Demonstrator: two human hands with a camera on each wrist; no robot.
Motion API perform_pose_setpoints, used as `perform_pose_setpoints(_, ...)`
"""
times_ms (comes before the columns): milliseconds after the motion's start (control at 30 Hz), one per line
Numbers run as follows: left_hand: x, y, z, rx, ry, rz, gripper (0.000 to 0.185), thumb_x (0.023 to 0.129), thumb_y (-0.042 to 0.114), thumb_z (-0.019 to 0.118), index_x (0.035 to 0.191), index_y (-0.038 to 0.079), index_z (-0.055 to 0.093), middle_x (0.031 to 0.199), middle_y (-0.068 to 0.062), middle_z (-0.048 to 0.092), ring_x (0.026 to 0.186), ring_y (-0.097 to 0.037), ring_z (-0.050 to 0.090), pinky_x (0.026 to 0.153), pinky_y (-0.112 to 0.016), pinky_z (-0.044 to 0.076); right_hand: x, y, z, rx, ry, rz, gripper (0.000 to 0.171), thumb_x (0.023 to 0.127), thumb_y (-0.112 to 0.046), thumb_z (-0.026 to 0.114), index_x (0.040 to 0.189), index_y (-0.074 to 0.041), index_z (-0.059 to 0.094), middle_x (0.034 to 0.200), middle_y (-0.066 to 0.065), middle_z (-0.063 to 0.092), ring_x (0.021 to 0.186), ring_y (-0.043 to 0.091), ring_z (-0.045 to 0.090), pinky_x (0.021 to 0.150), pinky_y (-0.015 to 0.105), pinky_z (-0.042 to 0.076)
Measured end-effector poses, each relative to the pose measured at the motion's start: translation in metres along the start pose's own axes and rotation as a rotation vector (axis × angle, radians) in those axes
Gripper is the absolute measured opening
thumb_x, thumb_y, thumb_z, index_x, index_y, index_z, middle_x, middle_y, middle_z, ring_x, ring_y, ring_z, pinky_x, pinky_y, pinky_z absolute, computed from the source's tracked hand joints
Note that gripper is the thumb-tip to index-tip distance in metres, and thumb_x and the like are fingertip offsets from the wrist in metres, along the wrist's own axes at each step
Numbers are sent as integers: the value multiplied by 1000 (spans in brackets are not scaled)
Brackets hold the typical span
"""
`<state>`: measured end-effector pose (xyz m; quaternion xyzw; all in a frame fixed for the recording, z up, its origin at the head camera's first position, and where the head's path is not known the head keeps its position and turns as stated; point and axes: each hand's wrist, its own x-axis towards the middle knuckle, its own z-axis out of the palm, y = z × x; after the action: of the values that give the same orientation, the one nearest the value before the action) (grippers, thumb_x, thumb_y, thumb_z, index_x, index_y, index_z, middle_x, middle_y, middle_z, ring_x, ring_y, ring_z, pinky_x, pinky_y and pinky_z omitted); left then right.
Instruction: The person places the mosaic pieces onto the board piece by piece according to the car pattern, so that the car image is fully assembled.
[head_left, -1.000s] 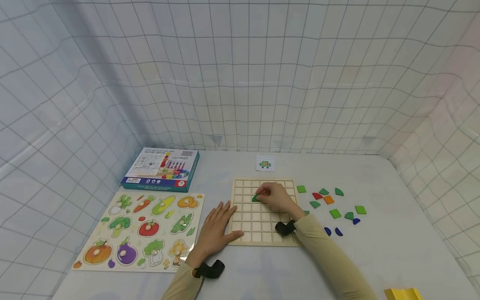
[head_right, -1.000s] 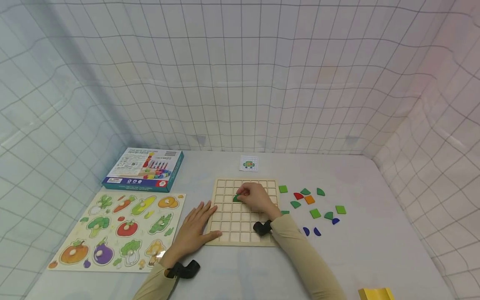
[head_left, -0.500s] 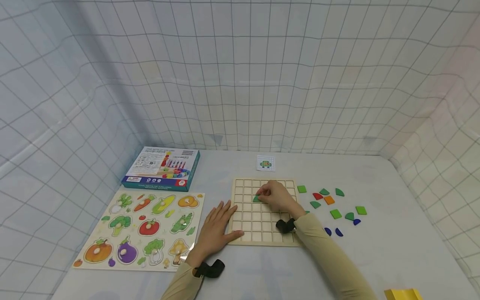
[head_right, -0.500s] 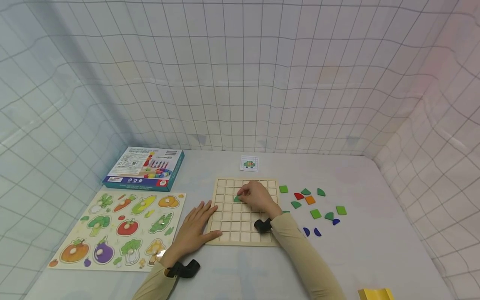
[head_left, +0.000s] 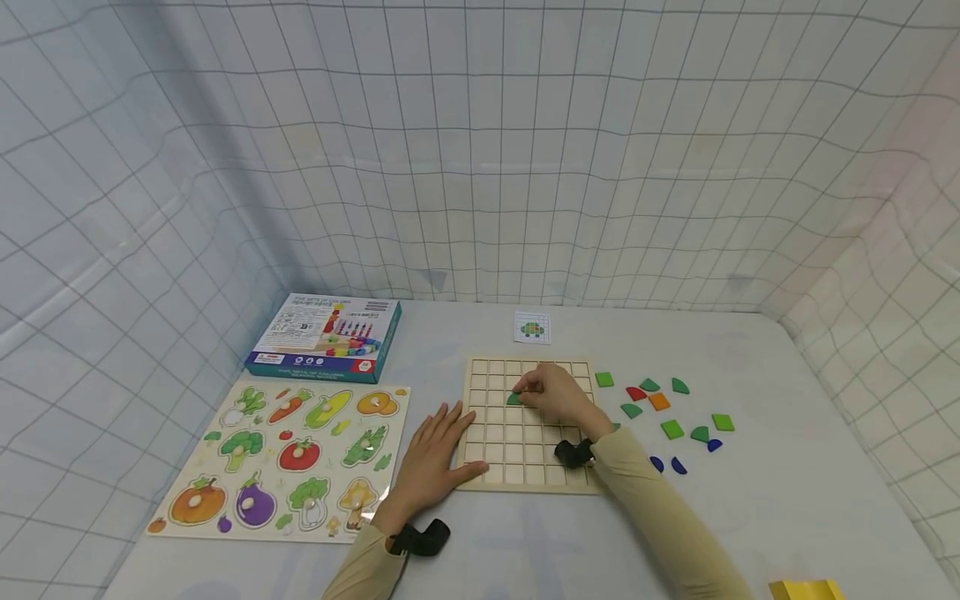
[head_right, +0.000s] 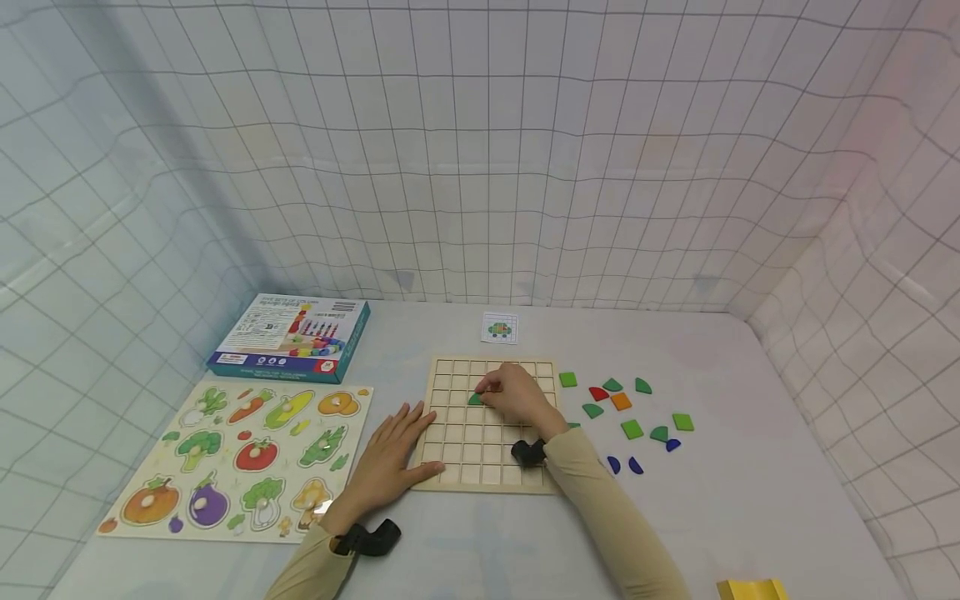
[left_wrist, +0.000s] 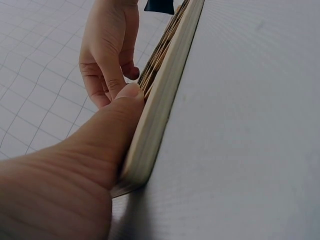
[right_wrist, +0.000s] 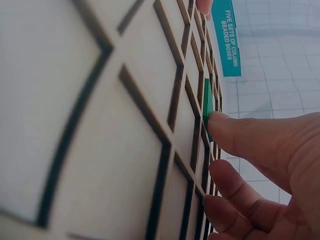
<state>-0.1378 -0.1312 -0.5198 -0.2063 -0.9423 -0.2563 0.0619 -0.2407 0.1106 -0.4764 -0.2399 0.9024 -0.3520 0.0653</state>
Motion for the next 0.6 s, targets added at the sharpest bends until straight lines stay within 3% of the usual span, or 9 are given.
perform_pose_setpoints(167, 0, 0, -1, 7, 0, -4, 80, 82, 57, 64, 145, 12, 40, 151, -10, 30, 142, -28, 16, 113, -46, 11, -5, 2, -1, -25, -5, -77, 17, 88, -6, 65, 102, -9, 74, 86, -4, 61, 72, 13, 47, 63, 29, 42)
perform_pose_setpoints(300, 1, 0, 0, 9, 0, -8, 81, 82, 57, 63, 145, 12, 41, 151, -10, 30, 142, -29, 16, 113, -46, 12, -9, 6, -1, -17, -5, -120, 22, 87, -8, 67, 108, -6, 71, 94, 0, 63, 81, 15, 51, 72, 32, 45)
perform_pose_setpoints(433, 0, 0, 0, 6, 9, 0, 80, 82, 57, 63, 145, 12, 41, 151, -11, 31, 141, -30, 17, 113, -47, 12, -16, 16, -4, 20, 32, -126, 24, 89, -14, 68, 112, -7, 69, 97, 0, 64, 87, 15, 56, 77, 32, 48)
perform_pose_setpoints(600, 0, 0, 2, 10, 42, 27, 80, 82, 57, 64, 143, 11, 43, 149, -13, 34, 140, -33, 21, 111, -49, 15, -29, 28, -20, 81, 112, -106, 20, 93, -14, 64, 110, -5, 69, 97, 0, 65, 83, 14, 59, 70, 31, 51)
